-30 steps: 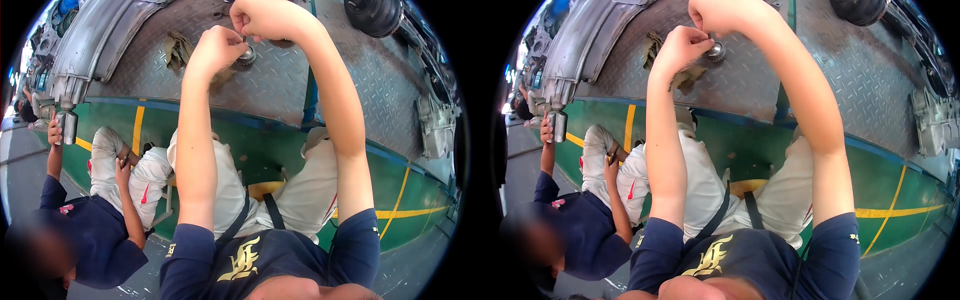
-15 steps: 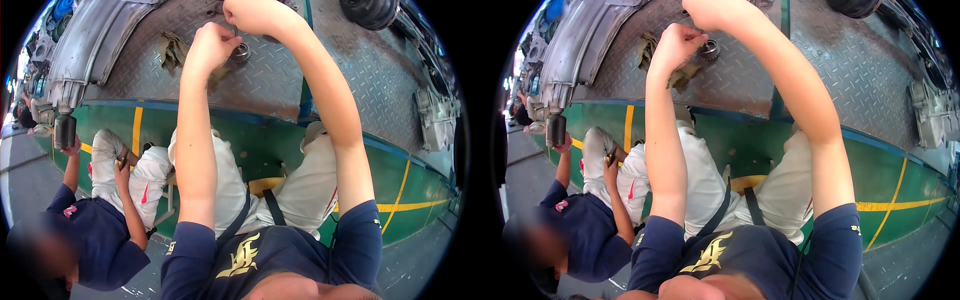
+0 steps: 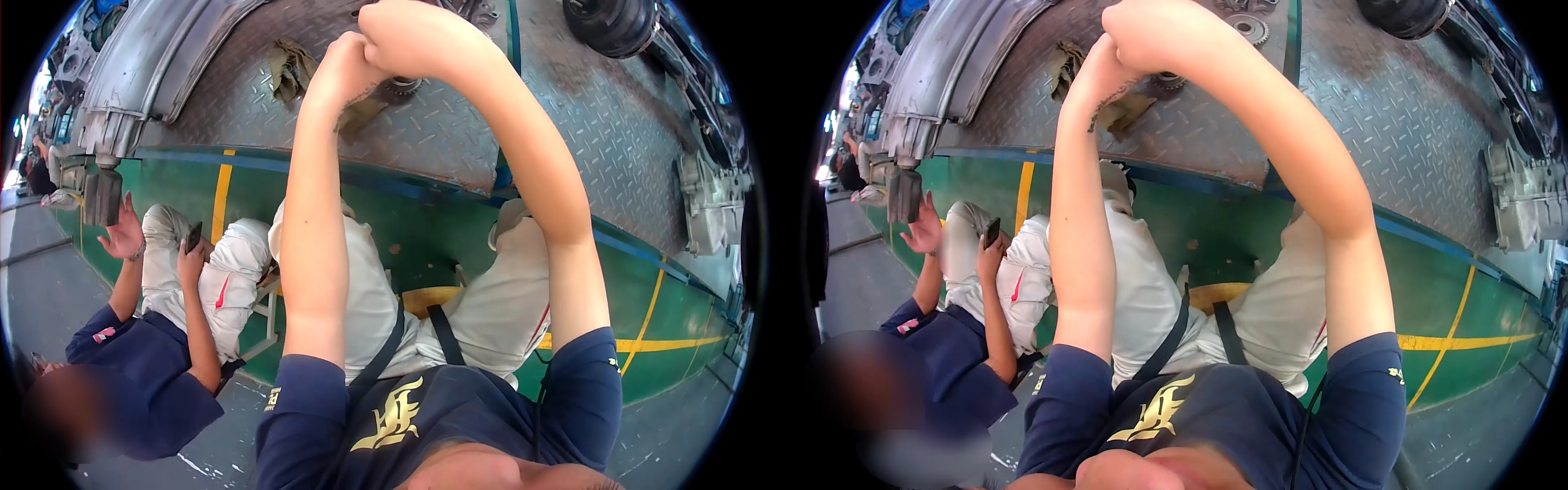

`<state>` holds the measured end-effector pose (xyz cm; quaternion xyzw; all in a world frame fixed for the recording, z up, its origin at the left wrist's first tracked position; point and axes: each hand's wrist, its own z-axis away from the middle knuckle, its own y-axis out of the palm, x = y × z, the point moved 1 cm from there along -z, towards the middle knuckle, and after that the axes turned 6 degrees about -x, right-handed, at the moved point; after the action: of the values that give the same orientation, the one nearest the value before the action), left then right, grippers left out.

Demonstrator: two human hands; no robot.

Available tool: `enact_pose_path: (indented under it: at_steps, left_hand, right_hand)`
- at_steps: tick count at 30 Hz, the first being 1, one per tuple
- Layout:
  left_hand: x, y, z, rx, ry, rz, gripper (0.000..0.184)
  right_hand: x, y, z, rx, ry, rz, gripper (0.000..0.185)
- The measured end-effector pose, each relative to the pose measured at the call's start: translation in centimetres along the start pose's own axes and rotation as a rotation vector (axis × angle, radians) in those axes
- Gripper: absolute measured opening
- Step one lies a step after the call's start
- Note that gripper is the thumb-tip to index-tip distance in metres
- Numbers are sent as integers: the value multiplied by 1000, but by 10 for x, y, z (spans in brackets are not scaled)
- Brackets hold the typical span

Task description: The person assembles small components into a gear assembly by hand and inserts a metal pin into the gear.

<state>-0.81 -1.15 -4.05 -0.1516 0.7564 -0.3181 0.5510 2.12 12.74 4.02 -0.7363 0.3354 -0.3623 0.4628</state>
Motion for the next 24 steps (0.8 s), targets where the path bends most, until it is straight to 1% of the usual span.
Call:
enact_pose_path:
  at_steps: [2, 3, 4, 5, 8, 9, 10, 11, 12, 13, 14, 15, 16, 17, 19, 22, 24]
  left_hand:
    - [8, 3, 0, -45, 72, -2, 22]
    - [15, 6, -1, -111, 165, -83, 22]
    - [20, 8, -2, -176, 260, -162, 22]
    - [25, 11, -3, -239, 355, -240, 22]
    - [-5, -10, 1, -32, 37, -171, 25]
    - [-7, -14, 6, -49, 1, -93, 25]
    - [-10, -18, 7, -54, -12, -26, 25]
    - [-14, -18, 2, -53, -21, 45, 26]
    - [-14, -16, -1, -65, -31, 133, 23]
    - [-6, -11, 0, -26, -13, 200, 22]
    - [3, -7, -2, 6, -3, 271, 21]
    - [-2, -8, -7, 18, 18, 348, 20]
    - [-5, -10, -4, 41, 5, 175, 21]
    - [-9, -12, -4, 77, 22, 133, 21]
    - [-15, -8, -1, 93, -14, 173, 20]
    - [-15, -7, 1, 196, -21, 228, 20]
    - [-22, -8, 3, 146, -18, 174, 20]
  right_hand:
    - [7, -2, 6, 51, 24, -3, 18]
    - [9, -2, 8, 76, 40, -4, 19]
    - [10, 9, 7, 55, -31, 86, 13]
    - [6, 12, 10, 61, -25, 63, 13]
    - [8, 0, 21, 94, -26, 2, 16]
    - [6, -2, 24, 101, -36, -16, 17]
    - [2, -5, 26, 86, -30, -31, 18]
    - [-3, -1, 31, 25, -34, -104, 19]
    - [-9, -1, 31, 11, -24, -123, 21]
    - [-10, 3, 35, 12, -13, -154, 22]
    - [-8, 8, 43, -39, 1, -198, 23]
    - [-10, 11, 47, -95, -3, -225, 24]
    - [-14, 10, 46, -154, -19, -238, 25]
    - [-14, 13, 49, -148, 47, -232, 24]
    - [-13, 12, 57, -238, 87, -182, 23]
    - [-22, 22, 58, -263, 210, -240, 23]
    - [-23, 26, 62, -294, 197, -219, 23]
